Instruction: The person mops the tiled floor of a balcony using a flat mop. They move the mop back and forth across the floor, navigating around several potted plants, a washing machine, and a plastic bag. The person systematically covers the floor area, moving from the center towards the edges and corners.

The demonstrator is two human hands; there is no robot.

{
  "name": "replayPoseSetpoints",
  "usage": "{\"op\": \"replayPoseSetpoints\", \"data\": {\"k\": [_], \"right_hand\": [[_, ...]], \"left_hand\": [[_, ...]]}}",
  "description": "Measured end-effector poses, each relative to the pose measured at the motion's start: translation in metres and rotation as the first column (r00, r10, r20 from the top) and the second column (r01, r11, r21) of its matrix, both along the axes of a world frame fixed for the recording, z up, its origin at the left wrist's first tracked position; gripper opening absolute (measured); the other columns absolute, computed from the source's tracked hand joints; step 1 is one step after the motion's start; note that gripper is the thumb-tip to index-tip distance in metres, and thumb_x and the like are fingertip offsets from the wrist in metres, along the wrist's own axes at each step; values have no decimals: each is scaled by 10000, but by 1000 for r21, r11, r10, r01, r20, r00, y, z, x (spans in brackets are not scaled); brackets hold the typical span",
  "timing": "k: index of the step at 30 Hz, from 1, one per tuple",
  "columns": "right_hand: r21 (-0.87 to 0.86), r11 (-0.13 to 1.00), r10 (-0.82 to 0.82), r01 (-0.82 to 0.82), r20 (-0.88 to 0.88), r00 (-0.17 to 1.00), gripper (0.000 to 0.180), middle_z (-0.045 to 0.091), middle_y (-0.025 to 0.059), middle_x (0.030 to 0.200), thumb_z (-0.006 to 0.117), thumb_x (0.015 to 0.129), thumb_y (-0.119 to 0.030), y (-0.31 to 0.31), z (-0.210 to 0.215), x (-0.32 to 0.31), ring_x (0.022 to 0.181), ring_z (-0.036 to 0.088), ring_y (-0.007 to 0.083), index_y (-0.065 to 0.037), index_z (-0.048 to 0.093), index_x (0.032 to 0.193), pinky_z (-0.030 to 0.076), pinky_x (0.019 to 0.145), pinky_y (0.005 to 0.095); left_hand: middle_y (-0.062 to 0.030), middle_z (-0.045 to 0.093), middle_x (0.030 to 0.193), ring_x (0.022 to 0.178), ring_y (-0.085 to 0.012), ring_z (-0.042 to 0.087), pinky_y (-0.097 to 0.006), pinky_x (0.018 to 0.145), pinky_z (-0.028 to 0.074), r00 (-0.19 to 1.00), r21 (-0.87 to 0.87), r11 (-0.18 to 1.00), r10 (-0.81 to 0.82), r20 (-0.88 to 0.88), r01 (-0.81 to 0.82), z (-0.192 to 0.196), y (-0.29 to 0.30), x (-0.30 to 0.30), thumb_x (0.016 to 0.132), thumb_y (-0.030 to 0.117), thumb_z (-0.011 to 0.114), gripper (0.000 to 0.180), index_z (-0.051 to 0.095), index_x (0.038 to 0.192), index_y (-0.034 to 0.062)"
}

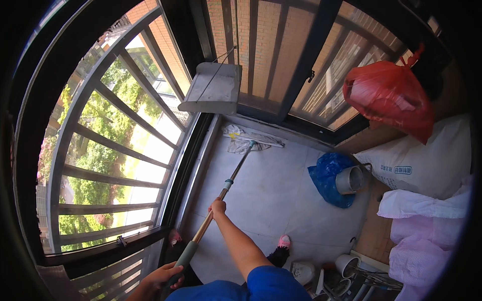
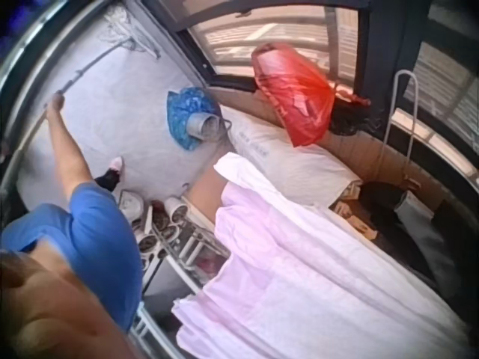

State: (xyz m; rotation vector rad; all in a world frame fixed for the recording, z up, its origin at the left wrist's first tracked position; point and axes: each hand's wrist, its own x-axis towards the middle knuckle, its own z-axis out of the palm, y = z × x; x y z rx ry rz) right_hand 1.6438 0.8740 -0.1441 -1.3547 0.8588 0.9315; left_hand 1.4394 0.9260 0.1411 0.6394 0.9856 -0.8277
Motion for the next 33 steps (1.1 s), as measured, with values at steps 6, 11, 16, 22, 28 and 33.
{"op": "replayPoseSetpoints", "data": {"k": [6,11,16,22,28,33], "right_hand": [[22,999,-34,34,15,999,437,380,60,413,329,847,-371,-6,-17,32,310,394,190,-48,376,556,352,306,310],[46,998,-47,51,-92,995,382,372,58,429,340,846,-370,2,-4,-27,313,387,182,-41,375,654,351,296,306],[31,999,23,-22,-21,1000,389,378,62,440,322,846,-384,-5,-28,33,328,400,180,-36,368,679,368,308,306],[-20,998,51,-51,-33,998,438,391,59,447,319,843,-407,-6,-26,8,337,414,179,-26,370,633,392,325,305],[102,995,11,11,-217,976,421,451,86,533,330,845,-393,-43,45,-120,410,487,196,-8,387,684,460,383,334],[179,984,69,-16,-293,954,404,462,99,592,326,849,-378,-77,69,-137,444,503,201,10,375,748,493,434,346]], "left_hand": [[-64,453,605,458,-124,447,-216,373,355,1000,63,998,-20,23,18,-15,-5,26,842,218,431,191,356,909,56],[-54,469,607,443,-101,448,-199,362,358,981,78,982,-165,-100,173,25,2,6,838,250,433,255,351,1008,79],[-64,451,599,469,-132,453,-221,391,366,1000,22,999,-25,-18,25,-20,-6,26,840,224,436,208,354,913,47],[-67,455,607,472,-141,459,-246,396,375,988,169,973,-149,-43,154,-18,-6,11,840,245,433,213,362,906,56],[-66,463,620,475,-139,465,-254,405,382,915,459,791,-355,-193,404,27,-29,-67,840,266,430,223,369,908,62],[-64,463,618,483,-137,468,-253,415,385,882,473,745,-400,-249,471,35,-55,-82,839,269,434,226,370,908,64]]}}
